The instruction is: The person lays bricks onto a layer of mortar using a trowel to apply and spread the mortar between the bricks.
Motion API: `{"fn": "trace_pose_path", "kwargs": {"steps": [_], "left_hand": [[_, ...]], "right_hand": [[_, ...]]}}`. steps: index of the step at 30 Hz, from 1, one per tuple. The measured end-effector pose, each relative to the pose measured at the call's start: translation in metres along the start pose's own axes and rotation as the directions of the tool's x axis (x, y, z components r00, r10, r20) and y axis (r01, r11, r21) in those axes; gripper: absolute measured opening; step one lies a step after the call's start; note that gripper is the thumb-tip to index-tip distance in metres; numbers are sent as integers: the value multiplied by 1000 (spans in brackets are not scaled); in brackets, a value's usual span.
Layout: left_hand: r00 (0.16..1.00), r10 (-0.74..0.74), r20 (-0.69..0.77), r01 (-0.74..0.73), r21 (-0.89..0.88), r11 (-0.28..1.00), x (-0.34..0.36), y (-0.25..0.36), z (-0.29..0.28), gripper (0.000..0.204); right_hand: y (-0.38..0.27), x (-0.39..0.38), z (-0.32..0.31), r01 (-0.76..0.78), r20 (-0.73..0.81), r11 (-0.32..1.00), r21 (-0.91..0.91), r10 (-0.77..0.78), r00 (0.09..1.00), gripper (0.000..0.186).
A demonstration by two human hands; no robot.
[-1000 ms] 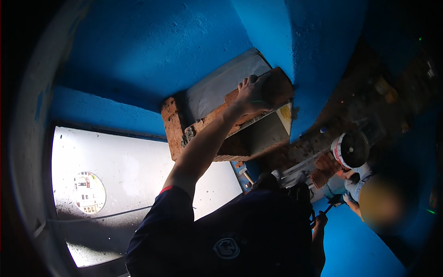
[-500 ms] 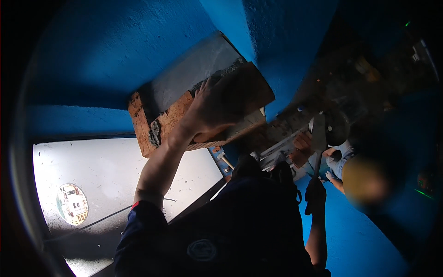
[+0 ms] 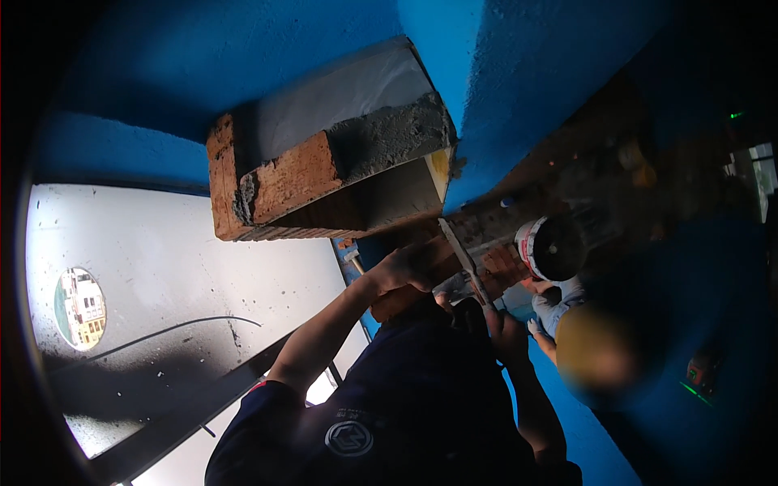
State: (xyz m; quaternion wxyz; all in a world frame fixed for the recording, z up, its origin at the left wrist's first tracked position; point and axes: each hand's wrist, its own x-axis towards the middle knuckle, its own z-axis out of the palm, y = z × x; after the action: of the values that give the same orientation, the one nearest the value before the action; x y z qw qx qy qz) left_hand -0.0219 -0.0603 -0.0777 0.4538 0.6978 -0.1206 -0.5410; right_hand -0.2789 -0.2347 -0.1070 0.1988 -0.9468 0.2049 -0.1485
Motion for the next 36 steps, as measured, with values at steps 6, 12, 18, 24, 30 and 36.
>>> {"fn": "trace_pose_path", "kwargs": {"steps": [6,12,18,24,30,36], "left_hand": [[999,-34,39,35,-28,999,8,-49,-13,95],[995,-65,79,72,-98,993,-3,-49,-19,91],[985,-166,46,171,-151,974,-16,-89,-21,103],[992,-105,69,116,-183,976,0,-94,-22,96],[998,-39,41,45,-155,987,-23,-95,-24,99],[977,145,153,7,-713,701,-63,-91,-29,89]], "right_hand": [[-6,51,-59,-330,441,771,545,71,895,29],[13,46,-14,-216,512,919,329,18,859,40],[-3,52,-11,-413,579,844,342,157,800,49],[-2,42,4,-288,512,848,445,23,859,46],[21,36,16,-389,627,872,298,129,768,49],[34,43,6,-438,633,862,256,193,750,52]]}}
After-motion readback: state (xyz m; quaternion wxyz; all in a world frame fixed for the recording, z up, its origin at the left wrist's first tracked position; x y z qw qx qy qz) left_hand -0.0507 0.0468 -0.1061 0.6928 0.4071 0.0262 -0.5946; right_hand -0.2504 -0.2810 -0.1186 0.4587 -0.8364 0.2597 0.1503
